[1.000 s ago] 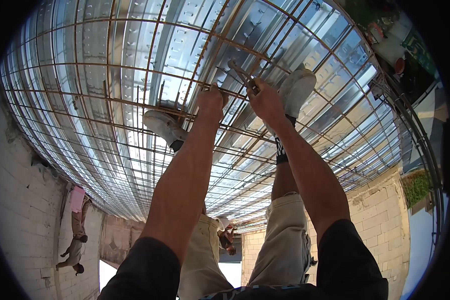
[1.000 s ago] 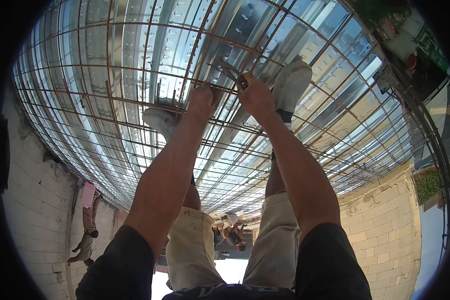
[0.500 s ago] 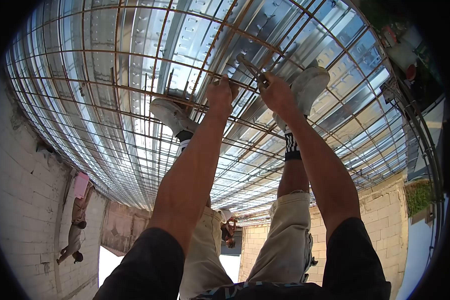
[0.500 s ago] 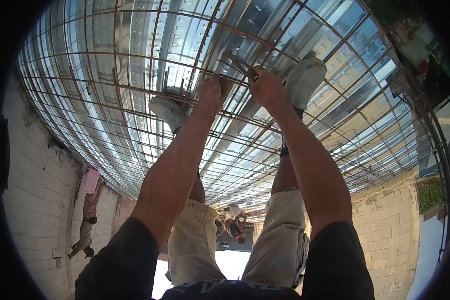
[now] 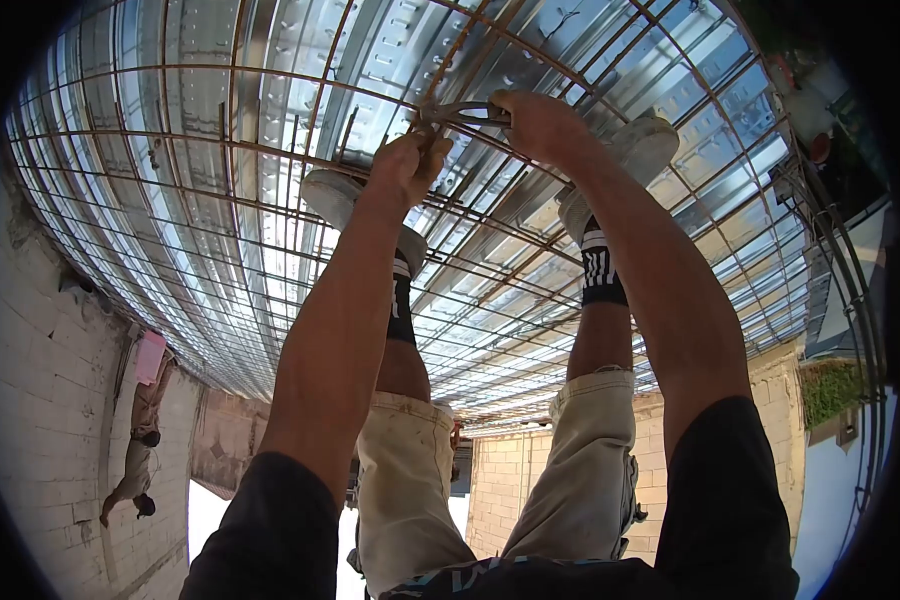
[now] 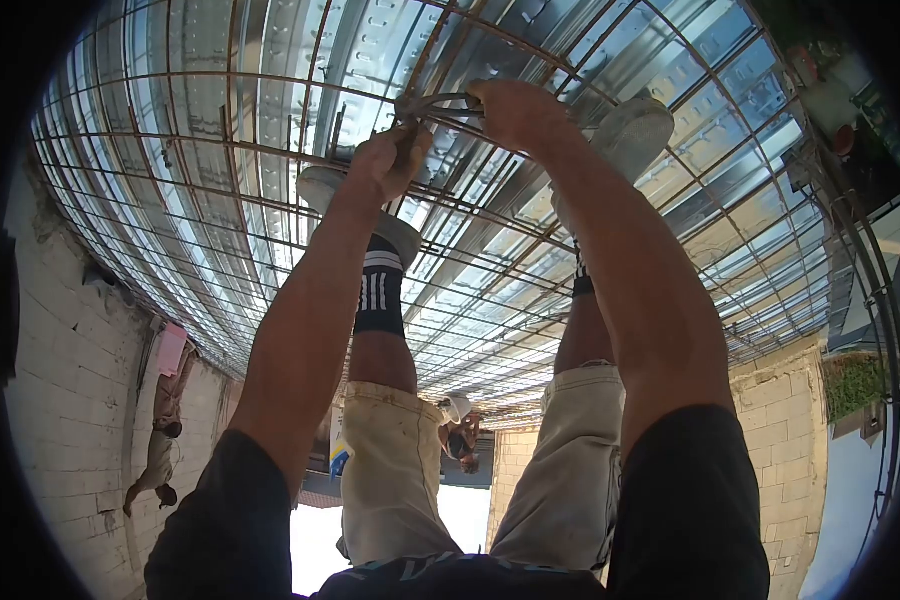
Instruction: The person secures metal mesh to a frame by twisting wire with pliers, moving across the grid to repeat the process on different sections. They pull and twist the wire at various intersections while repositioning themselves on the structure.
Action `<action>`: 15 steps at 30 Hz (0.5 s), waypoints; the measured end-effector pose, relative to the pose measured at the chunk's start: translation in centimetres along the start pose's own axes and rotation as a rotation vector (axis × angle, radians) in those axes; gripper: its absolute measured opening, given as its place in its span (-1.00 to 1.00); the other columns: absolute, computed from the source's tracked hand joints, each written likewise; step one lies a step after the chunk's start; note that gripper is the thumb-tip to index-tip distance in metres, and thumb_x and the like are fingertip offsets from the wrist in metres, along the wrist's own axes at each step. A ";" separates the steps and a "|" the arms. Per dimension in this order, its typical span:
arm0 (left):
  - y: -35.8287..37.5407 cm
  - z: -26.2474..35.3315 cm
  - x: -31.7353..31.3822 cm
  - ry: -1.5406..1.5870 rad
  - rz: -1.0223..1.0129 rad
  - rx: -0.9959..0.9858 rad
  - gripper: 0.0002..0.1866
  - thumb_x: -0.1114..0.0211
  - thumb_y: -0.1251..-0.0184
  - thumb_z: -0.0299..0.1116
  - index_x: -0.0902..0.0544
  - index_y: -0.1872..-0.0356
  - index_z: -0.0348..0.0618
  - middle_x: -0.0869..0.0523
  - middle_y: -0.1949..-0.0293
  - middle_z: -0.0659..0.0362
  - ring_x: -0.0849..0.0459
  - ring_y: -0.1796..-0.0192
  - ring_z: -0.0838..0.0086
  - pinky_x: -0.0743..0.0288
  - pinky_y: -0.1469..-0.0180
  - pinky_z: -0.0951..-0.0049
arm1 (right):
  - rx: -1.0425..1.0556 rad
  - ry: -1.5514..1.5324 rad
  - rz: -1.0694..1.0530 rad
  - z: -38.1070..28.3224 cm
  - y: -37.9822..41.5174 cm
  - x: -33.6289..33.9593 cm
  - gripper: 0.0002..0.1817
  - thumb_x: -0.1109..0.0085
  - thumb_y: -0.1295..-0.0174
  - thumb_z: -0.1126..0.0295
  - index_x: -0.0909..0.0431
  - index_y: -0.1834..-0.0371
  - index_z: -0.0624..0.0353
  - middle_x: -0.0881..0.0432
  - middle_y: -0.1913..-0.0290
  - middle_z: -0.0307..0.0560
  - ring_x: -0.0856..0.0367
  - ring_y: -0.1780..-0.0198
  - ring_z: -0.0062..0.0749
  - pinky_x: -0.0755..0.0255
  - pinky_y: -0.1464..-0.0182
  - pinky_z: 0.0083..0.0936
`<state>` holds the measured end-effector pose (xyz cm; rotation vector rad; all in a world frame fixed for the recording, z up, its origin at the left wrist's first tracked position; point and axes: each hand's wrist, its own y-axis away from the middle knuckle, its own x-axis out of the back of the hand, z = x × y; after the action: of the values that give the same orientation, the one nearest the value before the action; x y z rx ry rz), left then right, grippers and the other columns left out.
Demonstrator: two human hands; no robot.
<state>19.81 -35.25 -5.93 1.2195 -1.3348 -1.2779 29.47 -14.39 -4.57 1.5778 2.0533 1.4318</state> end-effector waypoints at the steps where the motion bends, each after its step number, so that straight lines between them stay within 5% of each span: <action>1: 0.0 0.0 -0.1 0.146 -0.009 0.015 -0.72 0.03 -0.58 -0.39 -0.52 -0.09 -0.35 -0.65 0.12 0.09 -0.71 0.16 0.40 -0.60 0.35 0.69 | 0.007 0.019 -0.018 0.0 -0.3 0.0 -0.60 -0.11 -0.18 0.50 -0.54 -0.13 0.08 -0.69 0.03 0.06 -0.66 -0.03 -0.02 -0.52 -0.10 -0.16; 8: -1.0 -0.4 -0.1 0.283 -0.012 0.031 -0.80 -0.08 -0.53 -0.33 -0.65 0.09 -0.14 -0.68 0.36 0.28 -0.65 0.43 0.62 -0.48 0.53 0.69 | 0.076 0.121 0.023 0.5 -1.2 -1.4 -0.56 -0.20 -0.18 0.43 -0.53 -0.17 0.04 -0.70 0.05 -0.01 -0.68 0.00 -0.06 -0.54 -0.05 -0.20; 15: -0.2 0.6 -2.7 0.230 0.271 0.066 -0.89 -0.21 -0.47 -0.29 -0.66 0.21 -0.03 -0.69 0.35 0.28 -0.64 0.42 0.58 -0.46 0.52 0.62 | 0.043 0.169 -0.025 -0.3 -1.5 -0.8 -0.55 -0.21 -0.21 0.39 -0.52 -0.21 0.02 -0.71 0.07 0.02 -0.70 0.04 -0.09 -0.56 -0.04 -0.20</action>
<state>19.54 -32.49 -6.14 1.1467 -1.3287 -0.8819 28.66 -15.22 -5.87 1.4865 2.2025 1.5720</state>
